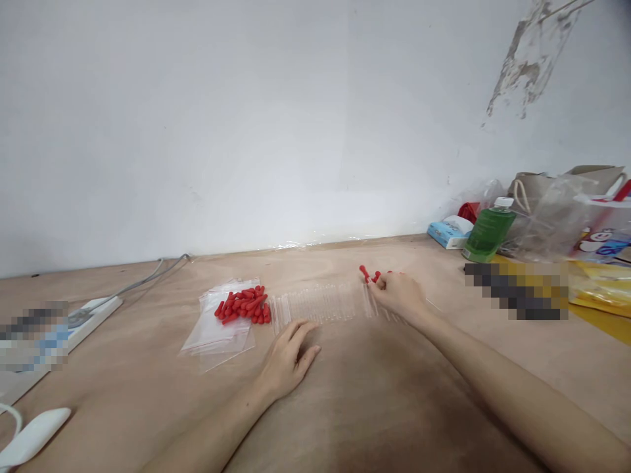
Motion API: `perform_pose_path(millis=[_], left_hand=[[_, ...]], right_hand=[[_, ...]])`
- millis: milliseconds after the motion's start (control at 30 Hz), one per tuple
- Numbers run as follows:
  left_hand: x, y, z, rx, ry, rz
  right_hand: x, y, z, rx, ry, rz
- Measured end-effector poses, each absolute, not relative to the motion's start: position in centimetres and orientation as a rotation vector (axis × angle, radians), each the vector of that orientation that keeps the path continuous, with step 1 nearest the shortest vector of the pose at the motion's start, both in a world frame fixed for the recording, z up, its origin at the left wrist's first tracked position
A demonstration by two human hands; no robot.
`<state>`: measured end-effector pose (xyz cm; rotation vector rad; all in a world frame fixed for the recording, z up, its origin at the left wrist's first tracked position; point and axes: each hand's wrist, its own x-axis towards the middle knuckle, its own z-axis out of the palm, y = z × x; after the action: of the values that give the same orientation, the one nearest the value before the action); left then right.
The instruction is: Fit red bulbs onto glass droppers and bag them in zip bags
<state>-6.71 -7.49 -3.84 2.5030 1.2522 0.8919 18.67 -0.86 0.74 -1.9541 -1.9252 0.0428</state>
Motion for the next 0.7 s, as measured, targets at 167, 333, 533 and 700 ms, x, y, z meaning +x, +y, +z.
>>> perform_pose_path(millis=[167, 333, 533, 700], left_hand=[[-6.6, -7.4, -3.8, 2.517, 1.224, 0.884], [-6.5, -7.4, -3.5, 2.555, 1.207, 0.809], [-6.4, -7.3, -3.5, 2.553, 1.198, 0.812], [-6.5, -7.2, -3.5, 2.555, 1.199, 0.826]], right_hand=[[18.8, 0.7, -0.5, -2.114, -1.907, -0.02], [18.7, 0.5, -1.6, -2.111, -1.937, -0.049], [18.2, 0.0, -1.4, -2.063, -1.986, 0.077], [17.8, 0.4, -1.6, -2.108, -2.03, 0.178]])
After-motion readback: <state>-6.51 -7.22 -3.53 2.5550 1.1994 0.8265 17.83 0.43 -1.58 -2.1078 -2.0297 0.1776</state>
